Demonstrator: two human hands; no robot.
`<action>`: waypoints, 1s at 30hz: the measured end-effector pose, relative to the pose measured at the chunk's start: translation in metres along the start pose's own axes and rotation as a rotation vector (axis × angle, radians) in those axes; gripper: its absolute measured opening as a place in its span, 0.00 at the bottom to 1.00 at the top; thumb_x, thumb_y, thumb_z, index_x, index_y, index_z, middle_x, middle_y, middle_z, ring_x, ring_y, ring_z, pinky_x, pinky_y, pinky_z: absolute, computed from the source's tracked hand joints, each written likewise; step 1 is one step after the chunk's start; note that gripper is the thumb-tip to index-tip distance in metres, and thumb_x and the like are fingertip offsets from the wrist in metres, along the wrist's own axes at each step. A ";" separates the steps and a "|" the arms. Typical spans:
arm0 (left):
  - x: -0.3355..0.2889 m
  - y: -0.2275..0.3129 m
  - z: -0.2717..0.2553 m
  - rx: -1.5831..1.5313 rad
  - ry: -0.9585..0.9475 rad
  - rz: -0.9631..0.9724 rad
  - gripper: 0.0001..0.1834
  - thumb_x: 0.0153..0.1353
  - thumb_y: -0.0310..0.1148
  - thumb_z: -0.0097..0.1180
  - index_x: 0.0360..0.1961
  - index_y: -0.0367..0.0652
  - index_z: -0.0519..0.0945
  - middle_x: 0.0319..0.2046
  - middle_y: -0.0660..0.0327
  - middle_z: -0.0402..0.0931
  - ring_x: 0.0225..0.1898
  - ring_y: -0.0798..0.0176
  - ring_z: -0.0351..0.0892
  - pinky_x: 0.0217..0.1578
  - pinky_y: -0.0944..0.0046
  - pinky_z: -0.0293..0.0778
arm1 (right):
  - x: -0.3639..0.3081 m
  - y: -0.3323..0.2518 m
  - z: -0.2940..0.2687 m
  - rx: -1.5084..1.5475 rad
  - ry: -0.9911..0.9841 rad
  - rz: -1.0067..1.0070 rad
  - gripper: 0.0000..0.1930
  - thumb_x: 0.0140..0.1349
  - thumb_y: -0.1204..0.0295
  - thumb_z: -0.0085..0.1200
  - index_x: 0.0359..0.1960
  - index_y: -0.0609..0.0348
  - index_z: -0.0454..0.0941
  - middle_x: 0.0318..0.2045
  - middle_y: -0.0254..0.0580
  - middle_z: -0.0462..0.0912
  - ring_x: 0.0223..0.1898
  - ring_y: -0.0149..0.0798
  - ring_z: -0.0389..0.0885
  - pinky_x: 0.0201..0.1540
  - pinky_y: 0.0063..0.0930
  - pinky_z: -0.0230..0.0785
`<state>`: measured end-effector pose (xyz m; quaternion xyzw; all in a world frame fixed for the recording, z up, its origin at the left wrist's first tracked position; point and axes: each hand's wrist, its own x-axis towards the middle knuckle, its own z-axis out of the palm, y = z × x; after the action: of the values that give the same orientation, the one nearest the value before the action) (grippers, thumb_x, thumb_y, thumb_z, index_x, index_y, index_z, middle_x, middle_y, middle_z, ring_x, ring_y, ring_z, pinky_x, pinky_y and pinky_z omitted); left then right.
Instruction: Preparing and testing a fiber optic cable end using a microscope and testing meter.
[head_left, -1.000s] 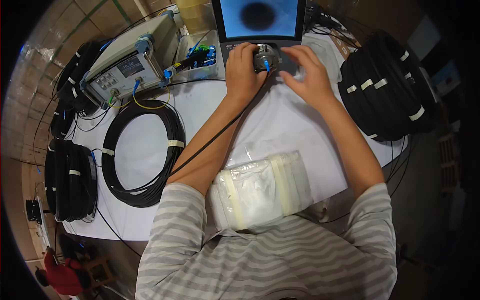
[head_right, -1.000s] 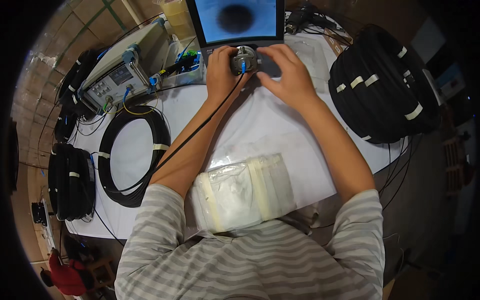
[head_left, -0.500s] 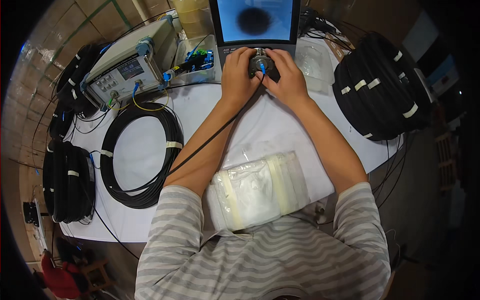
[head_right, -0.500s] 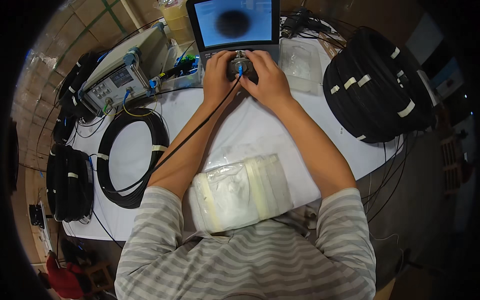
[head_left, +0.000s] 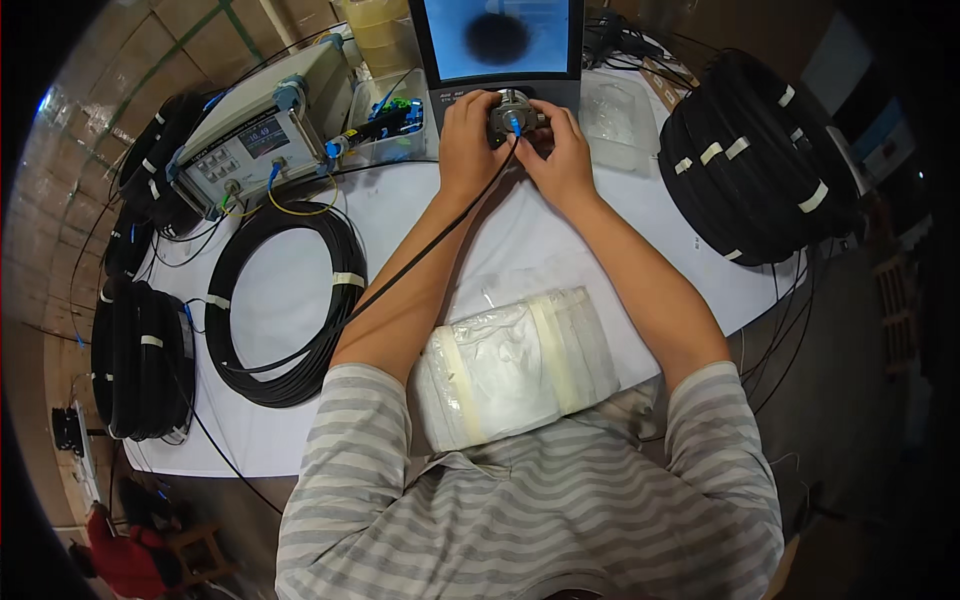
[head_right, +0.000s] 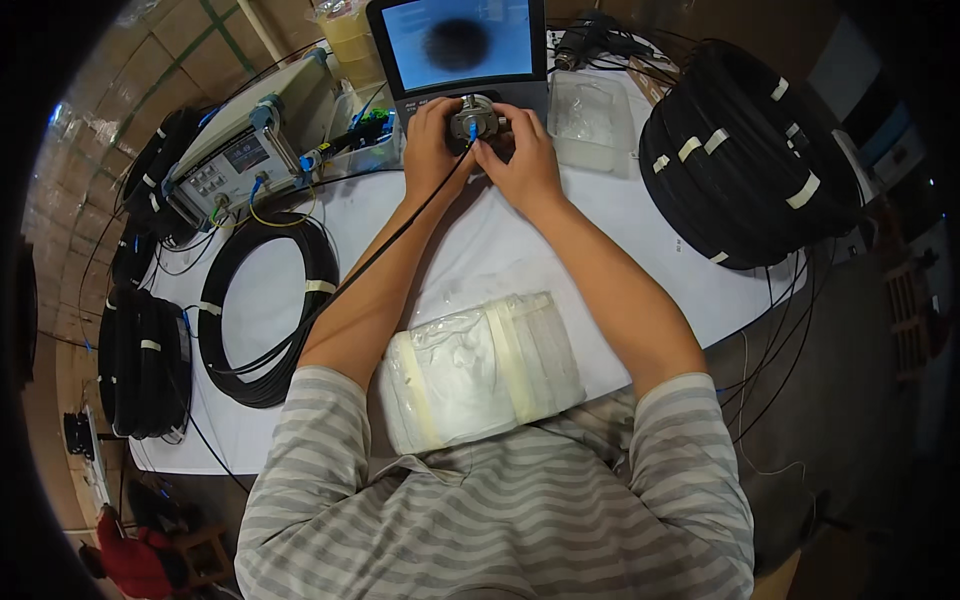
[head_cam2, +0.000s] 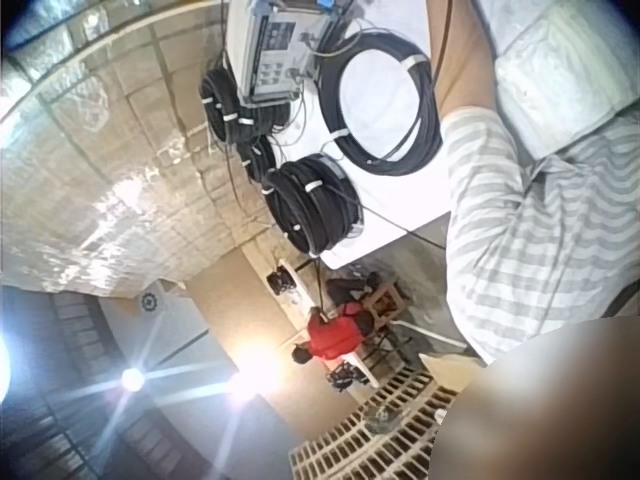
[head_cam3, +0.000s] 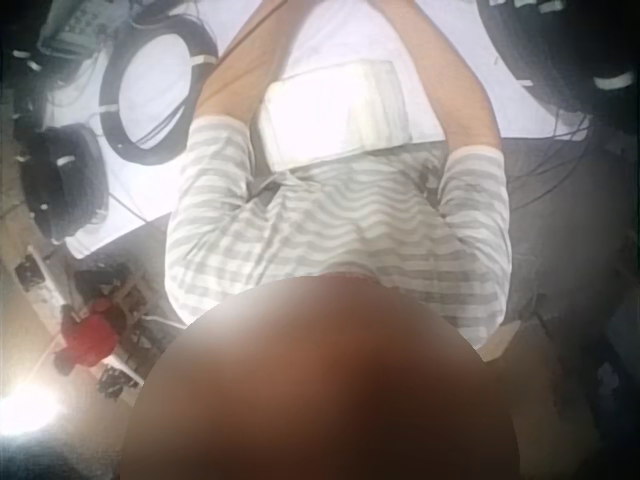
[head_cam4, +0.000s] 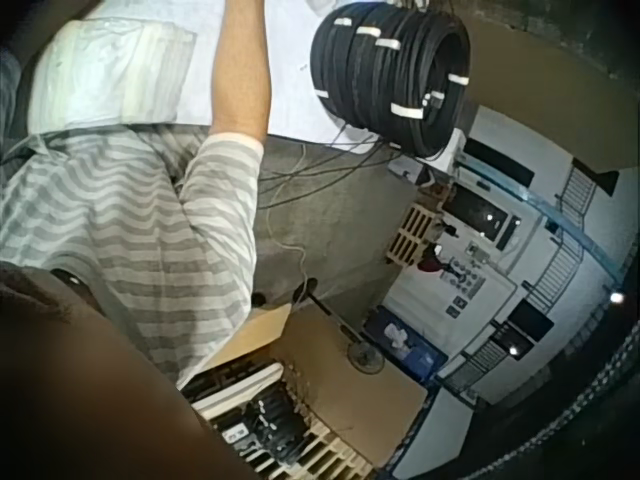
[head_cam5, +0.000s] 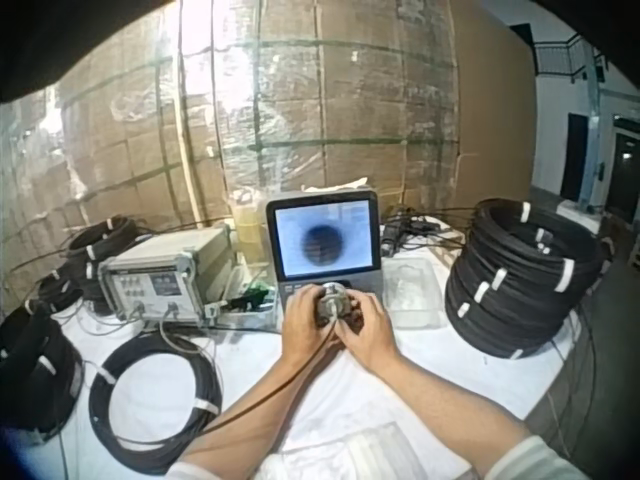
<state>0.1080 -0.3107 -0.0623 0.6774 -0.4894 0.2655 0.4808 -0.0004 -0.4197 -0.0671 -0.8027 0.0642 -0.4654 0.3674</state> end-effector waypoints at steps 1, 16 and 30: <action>0.000 0.000 0.000 0.009 0.028 0.022 0.33 0.44 0.27 0.73 0.54 0.42 0.75 0.53 0.55 0.75 0.55 0.46 0.74 0.55 0.52 0.72 | -0.003 0.002 0.000 -0.002 -0.002 0.036 0.25 0.60 0.69 0.67 0.58 0.60 0.73 0.44 0.45 0.81 0.37 0.37 0.85 0.42 0.31 0.78; -0.001 0.000 -0.001 0.032 0.029 0.034 0.34 0.43 0.25 0.74 0.55 0.44 0.76 0.54 0.57 0.75 0.55 0.46 0.74 0.55 0.52 0.74 | -0.003 0.009 0.003 0.095 -0.027 0.075 0.25 0.62 0.69 0.66 0.58 0.60 0.70 0.35 0.43 0.85 0.32 0.36 0.85 0.38 0.30 0.78; 0.000 0.003 -0.004 0.020 -0.004 0.076 0.35 0.45 0.26 0.72 0.58 0.45 0.76 0.56 0.57 0.75 0.55 0.46 0.73 0.55 0.52 0.72 | -0.003 0.019 0.005 0.120 -0.015 0.079 0.24 0.62 0.70 0.67 0.55 0.60 0.69 0.36 0.44 0.86 0.33 0.35 0.86 0.37 0.30 0.78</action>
<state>0.1063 -0.3069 -0.0592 0.6637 -0.5132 0.2872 0.4623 0.0063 -0.4290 -0.0827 -0.7795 0.0652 -0.4476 0.4332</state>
